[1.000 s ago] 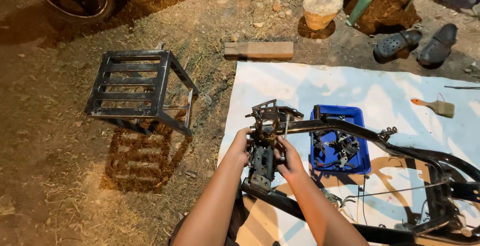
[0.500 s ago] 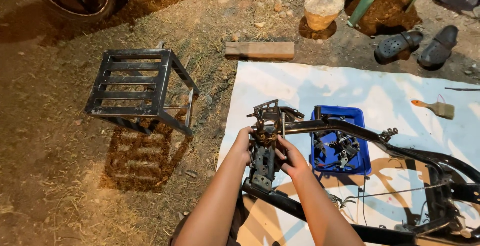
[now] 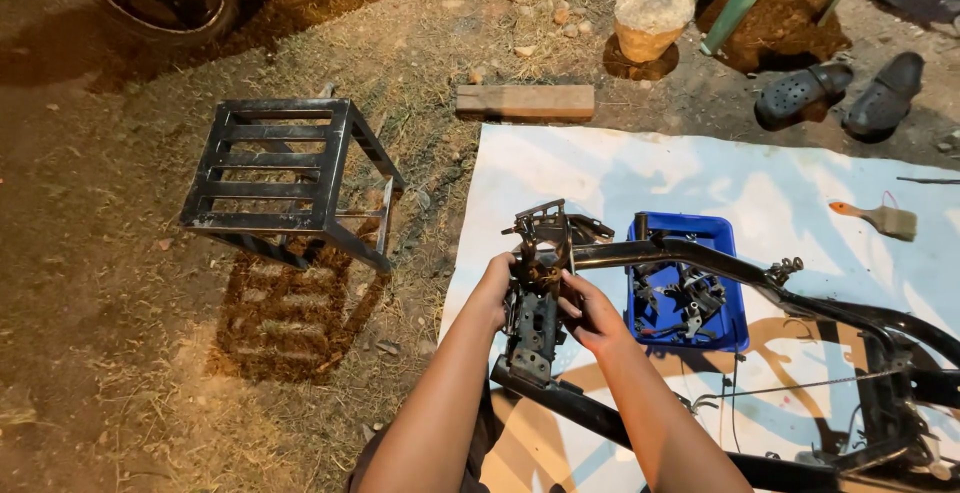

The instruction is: Assembling components onto a motorcycle frame using various tools.

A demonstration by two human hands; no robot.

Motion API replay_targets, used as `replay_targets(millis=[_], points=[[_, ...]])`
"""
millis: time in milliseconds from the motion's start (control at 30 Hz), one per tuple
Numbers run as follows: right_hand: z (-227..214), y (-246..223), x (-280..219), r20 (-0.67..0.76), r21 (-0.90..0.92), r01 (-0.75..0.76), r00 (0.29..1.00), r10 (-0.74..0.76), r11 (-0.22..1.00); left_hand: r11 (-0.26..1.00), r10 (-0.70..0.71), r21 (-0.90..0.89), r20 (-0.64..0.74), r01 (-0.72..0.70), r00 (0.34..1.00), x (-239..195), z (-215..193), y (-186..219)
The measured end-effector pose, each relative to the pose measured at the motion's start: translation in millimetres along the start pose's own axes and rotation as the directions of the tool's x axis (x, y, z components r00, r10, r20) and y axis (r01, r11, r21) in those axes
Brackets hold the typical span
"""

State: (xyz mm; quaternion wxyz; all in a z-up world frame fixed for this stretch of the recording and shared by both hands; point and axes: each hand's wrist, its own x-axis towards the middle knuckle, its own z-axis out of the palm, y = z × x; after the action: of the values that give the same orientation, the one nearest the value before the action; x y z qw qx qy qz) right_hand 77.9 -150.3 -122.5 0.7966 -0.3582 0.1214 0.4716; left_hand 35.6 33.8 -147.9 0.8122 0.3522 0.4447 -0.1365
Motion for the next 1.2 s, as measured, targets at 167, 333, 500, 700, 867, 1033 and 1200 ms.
replay_targets(millis=[167, 333, 500, 700, 867, 1033, 1200], points=[[-6.8, 6.1, 4.4, -0.03, 0.016, 0.02, 0.999, -0.019, 1.0, 0.995, -0.012, 0.095, -0.052, 0.017, 0.999, -5.3, -1.8, 2.1], [-18.1, 14.4, 13.1, -0.065, 0.144, 0.024, 0.998, -0.015, 0.989, 0.995, -0.011, 0.097, -0.041, 0.015, 0.999, -6.7, -6.4, 3.8], [-19.9, 14.1, 15.1, -0.074, 0.183, -0.009, 0.997, 0.023, 0.983, 0.997, 0.006, 0.078, -0.052, -0.002, 0.999, -10.0, -8.3, 6.2], [-16.5, 18.9, 10.9, -0.197, 0.095, 0.057, 0.98, -0.037, 0.994, 0.996, 0.021, 0.089, -0.093, -0.012, 0.995, -22.8, -4.1, 12.9], [-11.9, 18.8, -4.6, -0.163, 0.035, 0.144, 0.977, -0.137, 0.989, 0.995, 0.01, 0.098, -0.083, -0.002, 0.997, -36.3, 1.9, 18.1], [-11.9, 14.8, -10.5, -0.15, 0.015, 0.204, 0.968, -0.2, 0.979, 0.995, 0.002, 0.096, -0.07, 0.004, 0.998, -31.7, -1.3, 15.3], [-36.6, 10.6, -12.7, -0.108, -0.266, 0.278, 0.943, -0.315, 0.923, 0.998, 0.005, 0.066, -0.015, -0.004, 1.0, -38.0, 0.1, 17.0]])
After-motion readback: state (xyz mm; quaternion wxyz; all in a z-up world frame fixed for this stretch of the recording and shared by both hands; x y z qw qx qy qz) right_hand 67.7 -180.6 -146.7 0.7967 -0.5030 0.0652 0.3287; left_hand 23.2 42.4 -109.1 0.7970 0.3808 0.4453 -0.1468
